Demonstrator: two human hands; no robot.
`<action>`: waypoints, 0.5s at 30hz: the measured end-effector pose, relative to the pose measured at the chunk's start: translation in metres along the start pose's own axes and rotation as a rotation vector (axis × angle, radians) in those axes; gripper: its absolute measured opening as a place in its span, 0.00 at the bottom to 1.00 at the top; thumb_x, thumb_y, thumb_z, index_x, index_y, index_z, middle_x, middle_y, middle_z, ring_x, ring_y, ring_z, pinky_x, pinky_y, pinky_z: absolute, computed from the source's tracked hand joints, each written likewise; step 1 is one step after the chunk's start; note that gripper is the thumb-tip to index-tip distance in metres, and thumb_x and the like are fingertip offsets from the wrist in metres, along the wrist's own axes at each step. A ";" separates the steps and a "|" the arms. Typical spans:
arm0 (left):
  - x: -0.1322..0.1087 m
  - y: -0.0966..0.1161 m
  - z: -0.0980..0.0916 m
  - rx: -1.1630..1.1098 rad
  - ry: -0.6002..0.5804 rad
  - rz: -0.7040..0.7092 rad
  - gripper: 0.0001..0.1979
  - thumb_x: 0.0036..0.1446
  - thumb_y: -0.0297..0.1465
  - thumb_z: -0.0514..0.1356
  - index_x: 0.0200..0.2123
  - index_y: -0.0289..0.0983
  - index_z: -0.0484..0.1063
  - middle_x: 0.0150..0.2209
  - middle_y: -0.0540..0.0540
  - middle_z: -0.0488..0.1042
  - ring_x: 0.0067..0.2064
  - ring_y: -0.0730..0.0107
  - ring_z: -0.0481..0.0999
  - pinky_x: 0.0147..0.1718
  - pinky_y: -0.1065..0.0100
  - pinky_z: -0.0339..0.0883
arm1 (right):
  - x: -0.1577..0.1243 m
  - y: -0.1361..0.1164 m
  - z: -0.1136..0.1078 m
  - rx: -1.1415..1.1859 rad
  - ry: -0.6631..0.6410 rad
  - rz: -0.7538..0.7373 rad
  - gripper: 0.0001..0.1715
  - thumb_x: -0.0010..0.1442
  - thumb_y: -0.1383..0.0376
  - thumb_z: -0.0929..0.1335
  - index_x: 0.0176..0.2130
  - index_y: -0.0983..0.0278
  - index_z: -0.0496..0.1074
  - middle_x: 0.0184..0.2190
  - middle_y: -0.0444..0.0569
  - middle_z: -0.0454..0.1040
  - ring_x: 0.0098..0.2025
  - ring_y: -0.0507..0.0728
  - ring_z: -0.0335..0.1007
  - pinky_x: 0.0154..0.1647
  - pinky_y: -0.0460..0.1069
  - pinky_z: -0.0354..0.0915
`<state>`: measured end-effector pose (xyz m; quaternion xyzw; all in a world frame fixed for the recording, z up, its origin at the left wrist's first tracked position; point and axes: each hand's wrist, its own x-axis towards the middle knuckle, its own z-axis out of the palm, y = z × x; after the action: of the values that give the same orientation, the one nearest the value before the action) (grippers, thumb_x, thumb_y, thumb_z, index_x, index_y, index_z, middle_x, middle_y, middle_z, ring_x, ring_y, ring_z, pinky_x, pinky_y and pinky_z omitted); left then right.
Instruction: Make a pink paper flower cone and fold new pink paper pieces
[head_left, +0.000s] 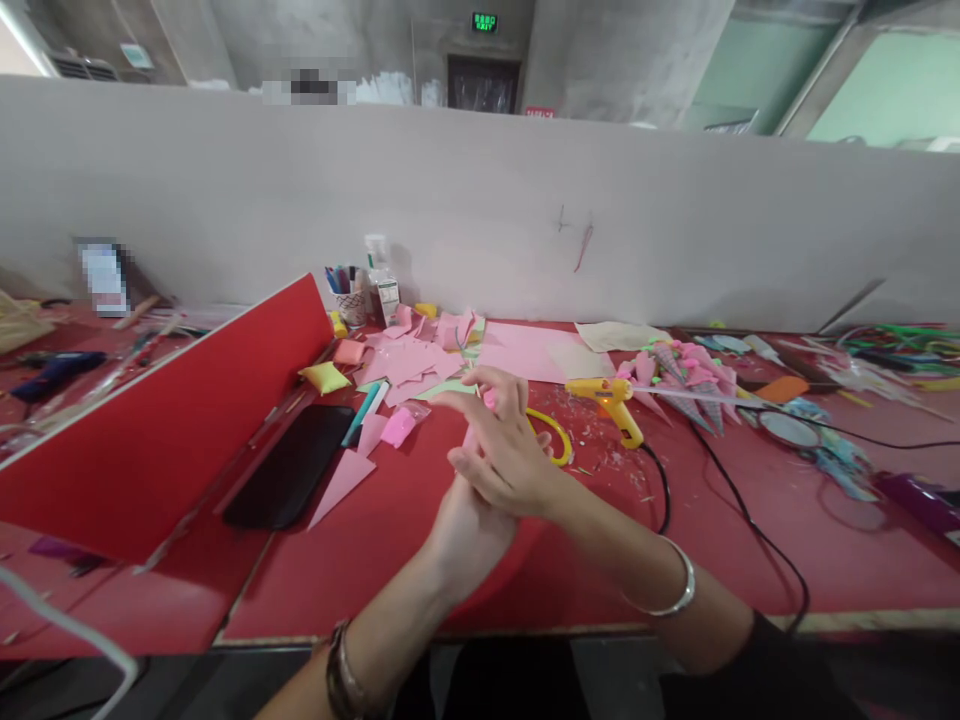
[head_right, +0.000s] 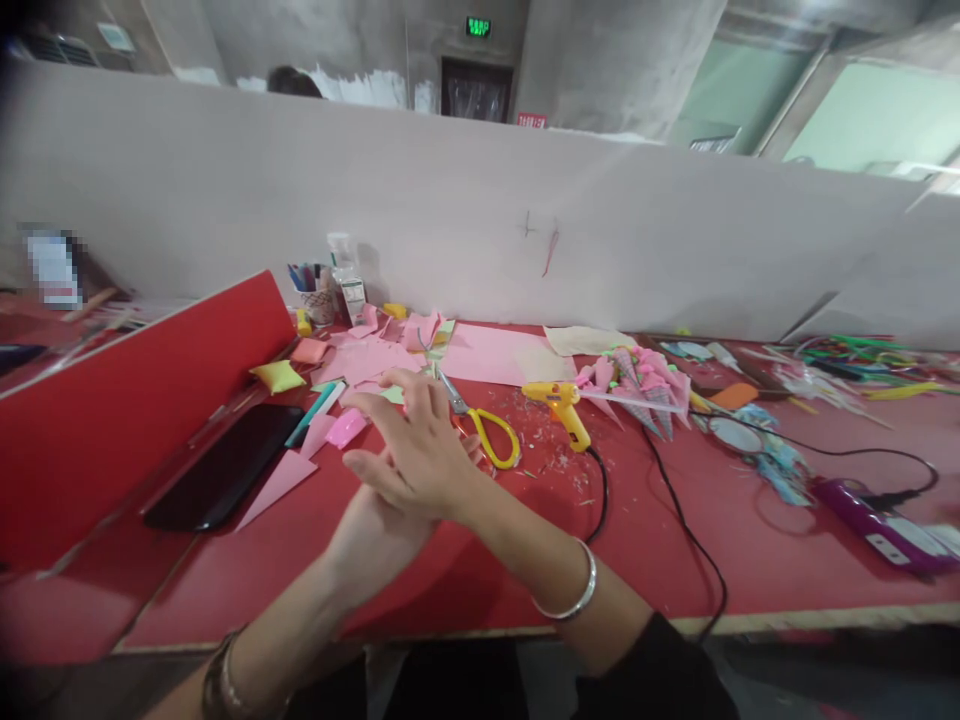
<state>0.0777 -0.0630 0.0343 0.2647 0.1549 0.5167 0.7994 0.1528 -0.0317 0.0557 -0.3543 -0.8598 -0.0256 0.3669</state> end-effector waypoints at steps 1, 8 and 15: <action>-0.002 0.000 0.000 0.034 0.005 0.034 0.18 0.51 0.37 0.52 0.47 0.45 0.62 0.45 0.49 0.68 0.50 0.61 0.64 0.48 0.58 0.57 | -0.001 -0.003 -0.001 -0.019 0.001 -0.021 0.30 0.58 0.50 0.50 0.47 0.64 0.63 0.45 0.54 0.54 0.46 0.59 0.51 0.48 0.56 0.53; 0.022 -0.030 0.005 0.314 0.301 0.463 0.16 0.57 0.40 0.40 0.45 0.55 0.62 0.48 0.56 0.63 0.53 0.64 0.61 0.49 0.53 0.55 | -0.003 -0.027 0.003 -0.151 0.028 -0.333 0.31 0.56 0.46 0.51 0.50 0.59 0.61 0.45 0.52 0.58 0.44 0.58 0.51 0.48 0.54 0.50; -0.002 -0.006 0.001 0.365 0.152 0.277 0.18 0.52 0.43 0.50 0.48 0.50 0.62 0.44 0.50 0.68 0.50 0.56 0.63 0.45 0.48 0.59 | -0.006 -0.012 0.004 -0.258 -0.040 -0.221 0.33 0.57 0.47 0.50 0.49 0.62 0.63 0.43 0.53 0.60 0.43 0.58 0.51 0.45 0.54 0.52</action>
<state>0.0821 -0.0673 0.0315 0.3837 0.2674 0.6034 0.6459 0.1454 -0.0433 0.0518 -0.3024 -0.8902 -0.1690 0.2959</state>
